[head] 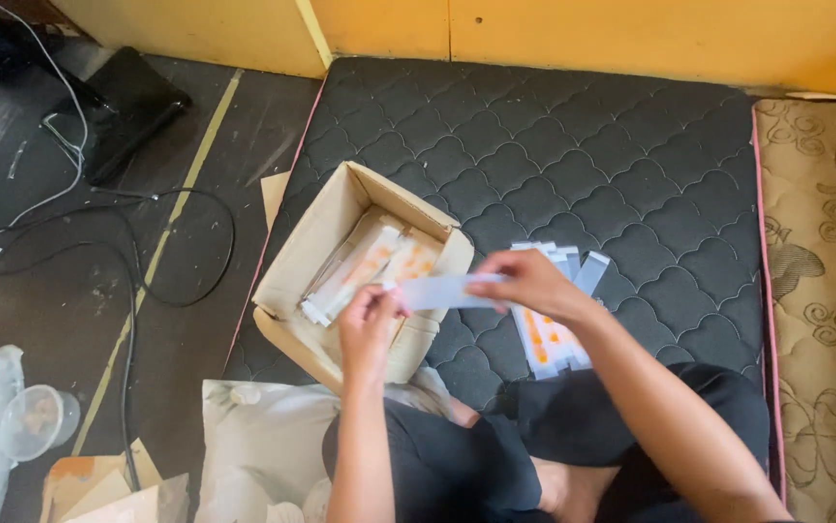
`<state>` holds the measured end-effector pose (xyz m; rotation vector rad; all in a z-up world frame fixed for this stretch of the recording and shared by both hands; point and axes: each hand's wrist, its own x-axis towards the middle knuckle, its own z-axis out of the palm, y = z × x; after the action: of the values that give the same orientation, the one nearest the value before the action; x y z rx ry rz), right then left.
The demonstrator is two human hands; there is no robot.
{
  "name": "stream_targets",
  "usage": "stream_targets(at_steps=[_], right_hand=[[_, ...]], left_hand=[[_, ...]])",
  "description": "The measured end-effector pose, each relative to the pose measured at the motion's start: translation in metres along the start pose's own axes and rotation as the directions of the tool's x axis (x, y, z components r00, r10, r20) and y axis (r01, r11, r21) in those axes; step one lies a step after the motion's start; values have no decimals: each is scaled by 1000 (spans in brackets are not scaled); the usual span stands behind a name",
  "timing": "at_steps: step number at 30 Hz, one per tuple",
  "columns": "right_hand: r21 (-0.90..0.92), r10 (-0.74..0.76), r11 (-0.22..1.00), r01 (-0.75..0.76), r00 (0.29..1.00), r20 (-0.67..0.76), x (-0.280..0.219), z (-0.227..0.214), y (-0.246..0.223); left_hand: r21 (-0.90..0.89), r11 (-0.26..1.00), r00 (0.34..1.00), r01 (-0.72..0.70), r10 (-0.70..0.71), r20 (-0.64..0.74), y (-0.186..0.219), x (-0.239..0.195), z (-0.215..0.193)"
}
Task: The person is sorting, inspecting, and preparing labels to be applied to tubes while sitting in a workspace.
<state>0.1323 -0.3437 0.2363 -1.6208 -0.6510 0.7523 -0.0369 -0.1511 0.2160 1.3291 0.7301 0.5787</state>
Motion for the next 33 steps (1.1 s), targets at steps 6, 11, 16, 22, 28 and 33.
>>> stream_targets(at_steps=[6,11,16,22,28,33], right_hand=[[33,207,978,-204,968,-141,-81,-63,37],[210,305,938,-276,944,-123,-127,-91,51],[148,322,938,-314,946,-37,-145,-105,38],[-296,-77,955,-12,955,-286,-144,-110,52],[-368,-191,929,29,891,-413,-154,-107,37],[-215,-139,976,24,829,-541,-157,-98,79]], left_hand=[[10,999,989,52,-53,138,-26,-37,31],[32,994,966,102,-106,235,-18,-64,54],[139,987,970,77,-107,221,3,-72,61],[110,993,967,36,-62,248,1,-69,67],[122,992,976,8,-35,215,15,-73,79],[237,968,987,-80,44,154,-18,-78,85]])
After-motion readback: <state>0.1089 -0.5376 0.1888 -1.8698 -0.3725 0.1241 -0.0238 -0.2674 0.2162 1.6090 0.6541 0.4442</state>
